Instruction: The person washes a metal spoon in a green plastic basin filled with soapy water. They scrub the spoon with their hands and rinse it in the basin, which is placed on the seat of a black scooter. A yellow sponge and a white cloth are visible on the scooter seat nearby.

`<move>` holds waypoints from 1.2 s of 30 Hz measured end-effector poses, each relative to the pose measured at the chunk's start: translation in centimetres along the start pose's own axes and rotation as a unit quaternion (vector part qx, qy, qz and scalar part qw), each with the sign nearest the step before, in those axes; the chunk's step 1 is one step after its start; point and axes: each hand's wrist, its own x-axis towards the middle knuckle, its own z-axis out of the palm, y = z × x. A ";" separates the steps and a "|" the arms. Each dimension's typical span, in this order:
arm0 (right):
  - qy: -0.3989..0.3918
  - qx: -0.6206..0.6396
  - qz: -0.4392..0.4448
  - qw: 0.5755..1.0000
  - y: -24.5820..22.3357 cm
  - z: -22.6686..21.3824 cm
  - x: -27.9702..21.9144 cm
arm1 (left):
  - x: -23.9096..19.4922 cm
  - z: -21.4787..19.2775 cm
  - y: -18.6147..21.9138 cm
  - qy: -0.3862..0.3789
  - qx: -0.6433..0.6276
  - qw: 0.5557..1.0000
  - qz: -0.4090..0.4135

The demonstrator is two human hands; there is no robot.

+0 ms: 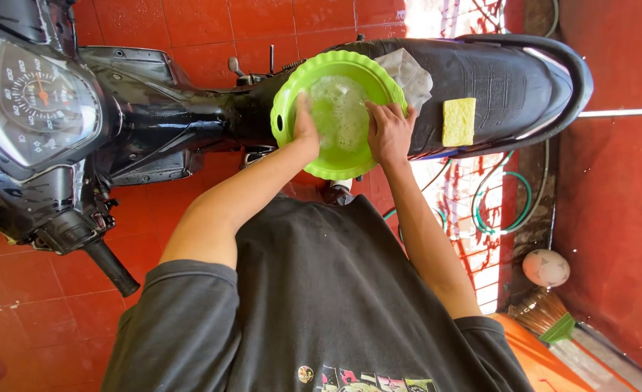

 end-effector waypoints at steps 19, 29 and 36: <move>-0.019 0.002 -0.011 1.000 1.1 1.0 -0.7 | 4.8 -6.5 -7.9 0.315 -0.840 -0.442 -0.005; -0.004 0.009 -0.014 1.000 1.0 0.6 -0.8 | 2.2 0.9 -1.3 0.230 -0.912 0.136 -0.310; 0.005 0.016 -0.010 1.000 0.5 0.2 -0.3 | 11.0 -2.7 -1.5 0.169 -0.903 0.294 -0.263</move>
